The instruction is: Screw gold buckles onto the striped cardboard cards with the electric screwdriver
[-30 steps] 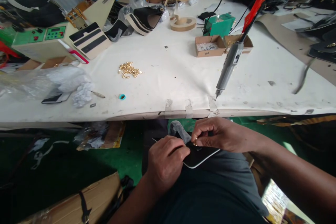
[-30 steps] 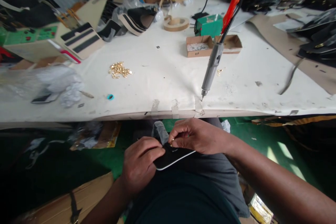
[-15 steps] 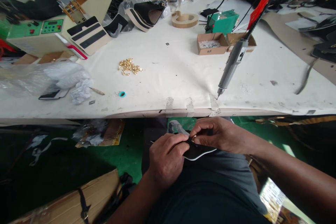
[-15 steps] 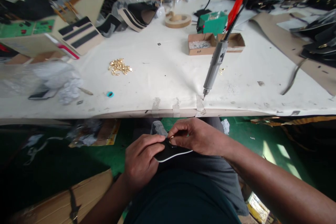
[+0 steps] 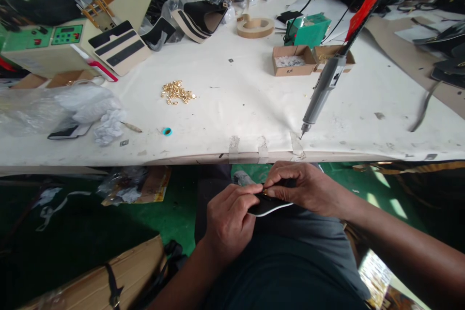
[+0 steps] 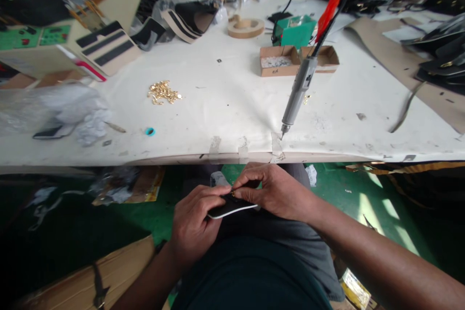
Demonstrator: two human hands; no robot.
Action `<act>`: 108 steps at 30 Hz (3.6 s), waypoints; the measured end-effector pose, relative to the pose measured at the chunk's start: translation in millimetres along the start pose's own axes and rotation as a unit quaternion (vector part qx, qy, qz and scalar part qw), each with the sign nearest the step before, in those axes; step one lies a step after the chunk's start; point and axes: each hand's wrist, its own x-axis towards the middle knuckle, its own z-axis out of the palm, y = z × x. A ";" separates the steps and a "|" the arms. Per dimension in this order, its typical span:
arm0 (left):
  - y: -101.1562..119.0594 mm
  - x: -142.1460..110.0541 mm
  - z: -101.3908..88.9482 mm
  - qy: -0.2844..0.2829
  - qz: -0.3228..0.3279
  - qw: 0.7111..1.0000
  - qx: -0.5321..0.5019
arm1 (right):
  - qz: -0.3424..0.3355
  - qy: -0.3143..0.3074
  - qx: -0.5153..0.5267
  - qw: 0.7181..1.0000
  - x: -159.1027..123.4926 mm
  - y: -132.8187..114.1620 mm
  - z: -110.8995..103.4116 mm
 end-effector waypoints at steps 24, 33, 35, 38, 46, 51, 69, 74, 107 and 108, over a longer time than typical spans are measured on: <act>-71.7 69.8 36.1 -0.001 -0.443 0.884 -0.150 | 0.072 -0.002 -0.156 0.985 86.4 13.1 -54.7; -85.3 94.9 34.8 -0.069 -0.399 0.914 -0.009 | 0.125 -0.031 -0.200 0.971 121.5 10.6 -64.0; -83.9 92.4 37.4 -0.066 -0.384 0.921 0.034 | 0.128 -0.019 -0.235 0.963 123.5 10.2 -60.7; -82.5 84.8 40.9 -0.055 -0.343 0.931 0.115 | 0.125 -0.015 -0.268 0.955 125.7 9.5 -56.9; -87.1 74.8 43.4 -0.067 -0.135 0.964 0.218 | 0.106 -0.017 -0.293 0.950 126.9 12.6 -56.5; -93.5 70.5 54.7 -0.024 -0.172 0.970 0.170 | 0.061 0.003 -0.268 0.962 125.4 24.3 -60.2; -106.2 73.0 50.3 -0.051 -0.137 0.968 0.203 | 0.011 0.177 -0.274 0.945 114.9 33.8 -45.0; -122.6 71.6 52.8 -0.034 -0.081 0.973 0.215 | -0.164 0.313 -0.159 0.922 64.1 29.7 -52.1; -119.4 74.6 52.4 -0.042 -0.112 0.972 0.200 | 0.218 0.347 -0.434 0.802 91.4 121.2 -299.2; -115.2 74.8 52.8 -0.043 -0.122 0.971 0.199 | 0.217 0.344 -0.450 0.795 91.1 120.9 -295.1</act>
